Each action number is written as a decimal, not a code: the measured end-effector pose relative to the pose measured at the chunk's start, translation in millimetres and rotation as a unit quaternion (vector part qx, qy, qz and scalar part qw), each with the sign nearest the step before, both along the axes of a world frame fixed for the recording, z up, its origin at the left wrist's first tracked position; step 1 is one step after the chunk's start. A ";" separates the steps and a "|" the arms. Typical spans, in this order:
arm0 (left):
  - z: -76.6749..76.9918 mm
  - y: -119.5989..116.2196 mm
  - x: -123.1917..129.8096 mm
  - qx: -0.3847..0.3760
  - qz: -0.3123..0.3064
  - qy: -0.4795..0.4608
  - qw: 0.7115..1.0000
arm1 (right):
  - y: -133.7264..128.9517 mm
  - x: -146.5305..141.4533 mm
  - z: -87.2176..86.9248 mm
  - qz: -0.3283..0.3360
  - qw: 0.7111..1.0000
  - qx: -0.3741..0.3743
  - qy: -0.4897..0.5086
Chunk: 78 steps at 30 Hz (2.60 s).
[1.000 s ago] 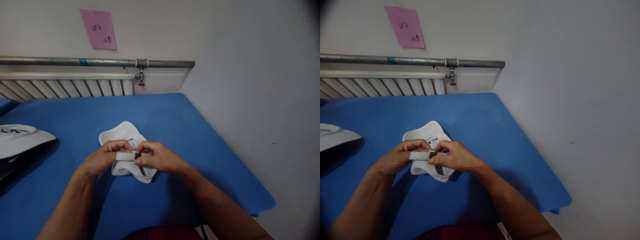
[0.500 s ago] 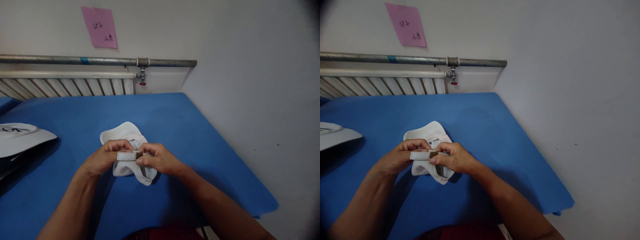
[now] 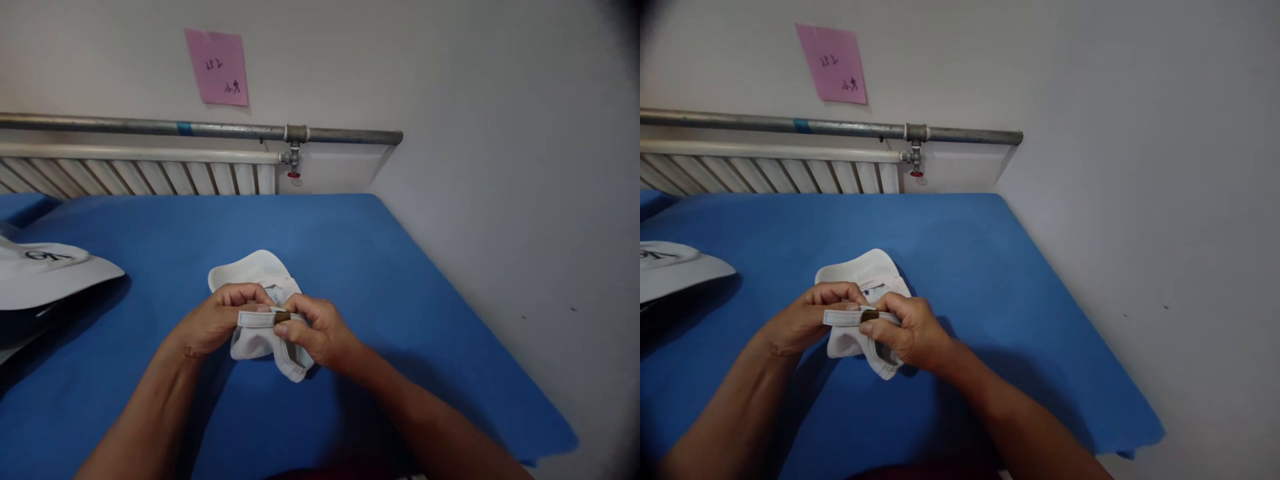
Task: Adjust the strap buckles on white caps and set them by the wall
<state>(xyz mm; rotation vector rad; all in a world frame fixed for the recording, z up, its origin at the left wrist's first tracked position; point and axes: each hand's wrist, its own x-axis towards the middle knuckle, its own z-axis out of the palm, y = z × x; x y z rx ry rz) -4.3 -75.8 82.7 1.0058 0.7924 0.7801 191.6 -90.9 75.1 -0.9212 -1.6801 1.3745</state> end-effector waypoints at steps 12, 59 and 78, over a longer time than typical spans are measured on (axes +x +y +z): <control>0.2 0.3 -5.0 0.062 -0.030 0.038 0.997 | 3.2 -0.5 -2.7 -0.016 0.999 -0.040 0.012; -5.9 11.4 6.7 -0.093 -0.004 -0.053 0.994 | 12.8 20.6 -0.5 0.023 0.988 0.150 -0.035; -11.6 5.4 19.0 -0.039 0.070 0.012 0.997 | 6.1 12.1 -5.9 -0.040 0.962 0.249 -0.105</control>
